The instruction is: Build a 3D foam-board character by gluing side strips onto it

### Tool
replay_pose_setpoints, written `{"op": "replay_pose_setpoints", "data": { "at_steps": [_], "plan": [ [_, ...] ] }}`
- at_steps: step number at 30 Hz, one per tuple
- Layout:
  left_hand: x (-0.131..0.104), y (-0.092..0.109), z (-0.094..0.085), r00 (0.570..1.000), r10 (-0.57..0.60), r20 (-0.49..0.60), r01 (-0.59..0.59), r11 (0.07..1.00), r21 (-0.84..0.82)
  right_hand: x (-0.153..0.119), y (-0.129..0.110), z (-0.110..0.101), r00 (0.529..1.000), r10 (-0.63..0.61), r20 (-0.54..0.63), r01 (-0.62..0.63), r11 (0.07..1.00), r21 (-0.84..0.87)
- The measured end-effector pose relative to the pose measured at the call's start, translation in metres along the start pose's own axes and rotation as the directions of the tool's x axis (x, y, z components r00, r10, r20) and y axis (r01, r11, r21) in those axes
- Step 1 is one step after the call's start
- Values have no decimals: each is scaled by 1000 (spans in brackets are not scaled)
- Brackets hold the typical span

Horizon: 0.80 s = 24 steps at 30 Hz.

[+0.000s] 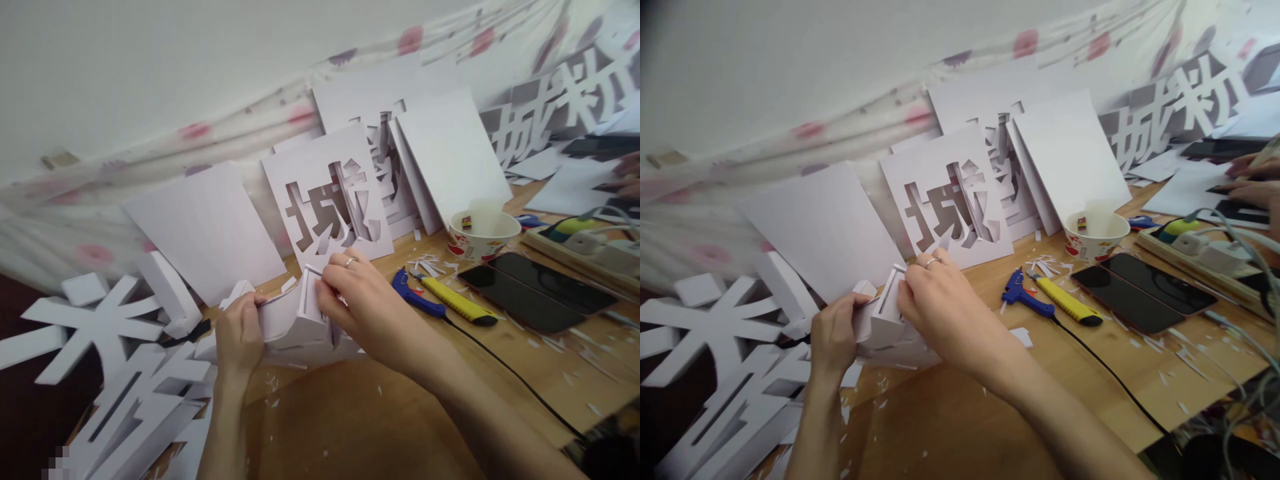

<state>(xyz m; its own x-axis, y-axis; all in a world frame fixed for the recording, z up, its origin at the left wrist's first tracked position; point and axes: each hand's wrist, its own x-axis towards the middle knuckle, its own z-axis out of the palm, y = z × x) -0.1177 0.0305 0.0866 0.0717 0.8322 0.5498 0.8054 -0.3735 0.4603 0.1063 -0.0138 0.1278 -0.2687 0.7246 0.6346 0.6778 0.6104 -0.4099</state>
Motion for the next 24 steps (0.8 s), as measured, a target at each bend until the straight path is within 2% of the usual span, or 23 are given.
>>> {"op": "replay_pose_setpoints", "data": {
  "at_steps": [3, 6, 9, 11, 14, 16, 18, 21, 22, 24],
  "plan": [
    [1, -5, 0, 1000, 6, -14, -6, 1000, -11, 1, 3, 1, 998, 5, -56, -3, 999, 34],
    [4, -10, -2, 1000, 4, -23, -4, 1000, -15, 0, 11, -5, 984, 35, -173, -32, 999, 20],
    [9, -19, -5, 1000, -4, -31, 3, 1000, -21, -5, 21, -12, 941, 70, -331, -62, 997, 36],
    [12, -26, -6, 999, -14, -39, 13, 1000, -25, -13, 27, -15, 903, 121, -412, -83, 990, 110],
    [13, -35, -6, 998, -36, -55, 34, 999, -27, -30, 34, -14, 858, 285, -428, -159, 939, 306],
    [13, -38, -6, 997, -43, -59, 41, 999, -29, -41, 37, -12, 836, 366, -409, -218, 905, 364],
    [13, -40, -5, 997, -43, -57, 41, 999, -31, -47, 39, -10, 839, 350, -416, -235, 924, 303],
    [13, -39, -5, 998, -42, -49, 40, 998, -38, -48, 38, -11, 884, 185, -429, -126, 979, 163],
    [13, -39, -5, 998, -41, -47, 39, 998, -42, -49, 36, -12, 884, 141, -446, -78, 985, 156],
    [14, -39, -5, 997, -46, -54, 43, 998, -53, -55, 29, -15, 871, 166, -463, -70, 974, 217]
  ]
}}
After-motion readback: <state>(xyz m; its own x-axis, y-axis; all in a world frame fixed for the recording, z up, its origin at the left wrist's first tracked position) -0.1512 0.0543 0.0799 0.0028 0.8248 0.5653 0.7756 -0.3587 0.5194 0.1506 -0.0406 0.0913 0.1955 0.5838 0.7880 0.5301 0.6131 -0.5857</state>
